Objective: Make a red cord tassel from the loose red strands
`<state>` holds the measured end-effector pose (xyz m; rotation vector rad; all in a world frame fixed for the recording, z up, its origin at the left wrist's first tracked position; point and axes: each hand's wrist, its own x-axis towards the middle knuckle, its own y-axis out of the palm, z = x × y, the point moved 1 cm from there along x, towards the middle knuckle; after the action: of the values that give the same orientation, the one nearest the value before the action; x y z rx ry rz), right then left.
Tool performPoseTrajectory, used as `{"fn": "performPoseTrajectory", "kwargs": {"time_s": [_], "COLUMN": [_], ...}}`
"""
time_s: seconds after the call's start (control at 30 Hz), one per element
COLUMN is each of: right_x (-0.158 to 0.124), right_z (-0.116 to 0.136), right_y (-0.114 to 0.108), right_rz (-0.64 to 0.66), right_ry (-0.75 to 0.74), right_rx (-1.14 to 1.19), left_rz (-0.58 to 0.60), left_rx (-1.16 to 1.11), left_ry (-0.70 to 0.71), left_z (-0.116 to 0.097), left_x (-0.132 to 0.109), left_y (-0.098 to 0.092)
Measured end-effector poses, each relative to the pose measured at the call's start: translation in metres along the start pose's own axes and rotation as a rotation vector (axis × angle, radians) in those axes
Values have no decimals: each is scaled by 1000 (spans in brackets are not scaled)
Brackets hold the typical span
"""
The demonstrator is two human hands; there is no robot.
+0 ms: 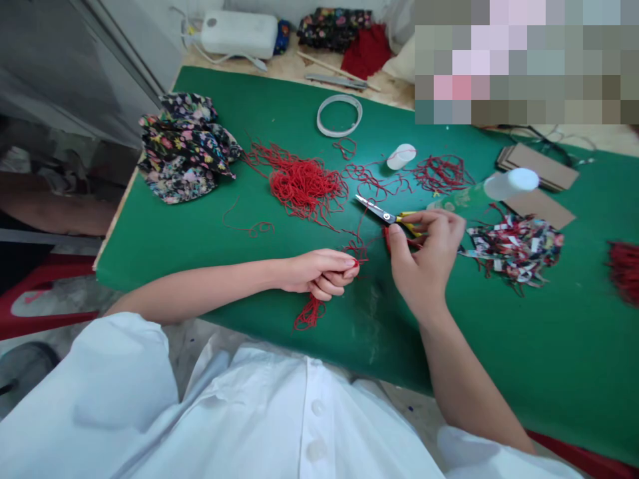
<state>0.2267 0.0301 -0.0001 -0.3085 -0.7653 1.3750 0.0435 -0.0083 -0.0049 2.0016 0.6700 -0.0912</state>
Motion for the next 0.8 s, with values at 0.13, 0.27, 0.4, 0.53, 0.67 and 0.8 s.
{"fn": "performPoseTrajectory", "kwargs": {"time_s": [0.13,0.27,0.4,0.53,0.67,0.8], "right_x": [17,40,55,60,58,57], "right_z": [31,83,131,152,147,140], "right_y": [17,61,116,154,171,164], "right_rz": [196,647,866,874,886,883], "right_ry": [-340,-680,-755,-918,-1015,-1011], "right_rx": [-78,-158,-360,-486,-501,-501], "left_rz": [-25,-23,-32,-39,-36,-26], "left_rx": [8,7,3,-2,-17,-25], "left_ry": [0,23,21,-16,-26,-28], "left_z": [1,2,3,1,1,1], "left_x": [0,-1,-1,0,1,2], "left_y": [-1,-1,-1,1,1,0]}}
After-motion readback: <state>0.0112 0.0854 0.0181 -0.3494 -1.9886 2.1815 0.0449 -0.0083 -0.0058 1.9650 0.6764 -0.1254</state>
